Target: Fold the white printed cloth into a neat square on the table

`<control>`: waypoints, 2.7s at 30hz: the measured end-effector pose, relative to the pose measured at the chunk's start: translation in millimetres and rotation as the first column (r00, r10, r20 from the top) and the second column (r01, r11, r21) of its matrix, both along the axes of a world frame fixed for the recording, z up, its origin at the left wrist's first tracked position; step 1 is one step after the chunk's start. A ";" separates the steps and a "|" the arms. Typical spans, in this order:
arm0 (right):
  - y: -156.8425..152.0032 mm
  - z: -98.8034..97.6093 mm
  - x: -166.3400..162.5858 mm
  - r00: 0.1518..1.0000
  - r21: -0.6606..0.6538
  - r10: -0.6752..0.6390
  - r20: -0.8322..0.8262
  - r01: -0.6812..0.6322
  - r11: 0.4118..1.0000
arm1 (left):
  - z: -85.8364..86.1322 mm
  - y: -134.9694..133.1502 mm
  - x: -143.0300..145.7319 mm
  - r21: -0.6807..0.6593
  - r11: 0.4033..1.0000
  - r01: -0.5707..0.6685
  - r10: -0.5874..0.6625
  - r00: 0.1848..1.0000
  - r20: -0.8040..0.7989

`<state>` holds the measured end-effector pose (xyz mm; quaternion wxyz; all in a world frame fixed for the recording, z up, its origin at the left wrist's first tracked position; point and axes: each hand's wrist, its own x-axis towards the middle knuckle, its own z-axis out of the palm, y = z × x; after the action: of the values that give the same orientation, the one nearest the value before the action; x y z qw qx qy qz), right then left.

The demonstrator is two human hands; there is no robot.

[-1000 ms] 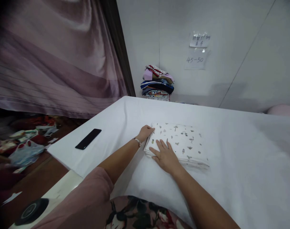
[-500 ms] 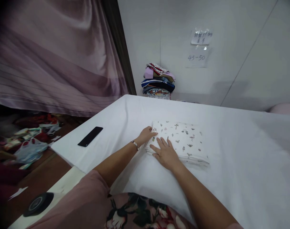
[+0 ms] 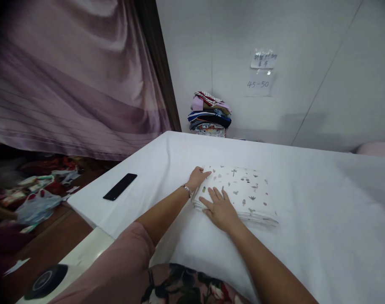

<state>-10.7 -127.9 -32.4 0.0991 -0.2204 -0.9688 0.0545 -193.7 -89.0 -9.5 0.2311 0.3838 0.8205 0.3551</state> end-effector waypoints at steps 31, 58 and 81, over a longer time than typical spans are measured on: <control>-1.4 8.5 -0.4 1.000 -0.045 -0.017 -0.020 0.016 0.999 | 1.0 38.6 -9.5 -0.037 0.997 0.065 -0.073 0.967 -0.245; -11.6 2.4 97.0 0.994 0.014 -0.103 -0.030 0.103 0.995 | -15.0 -10.0 32.5 -0.137 0.841 0.523 -0.472 0.588 -0.657; 4.8 20.5 189.0 0.260 -0.993 -0.964 -0.057 0.084 0.081 | -21.3 -98.2 10.0 -0.006 0.564 0.826 -0.559 0.376 -0.739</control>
<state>178.2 -123.1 -11.8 0.3797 -0.5832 -0.4154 0.5858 -183.8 -187.1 -30.8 -0.0269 0.8321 0.5154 0.2030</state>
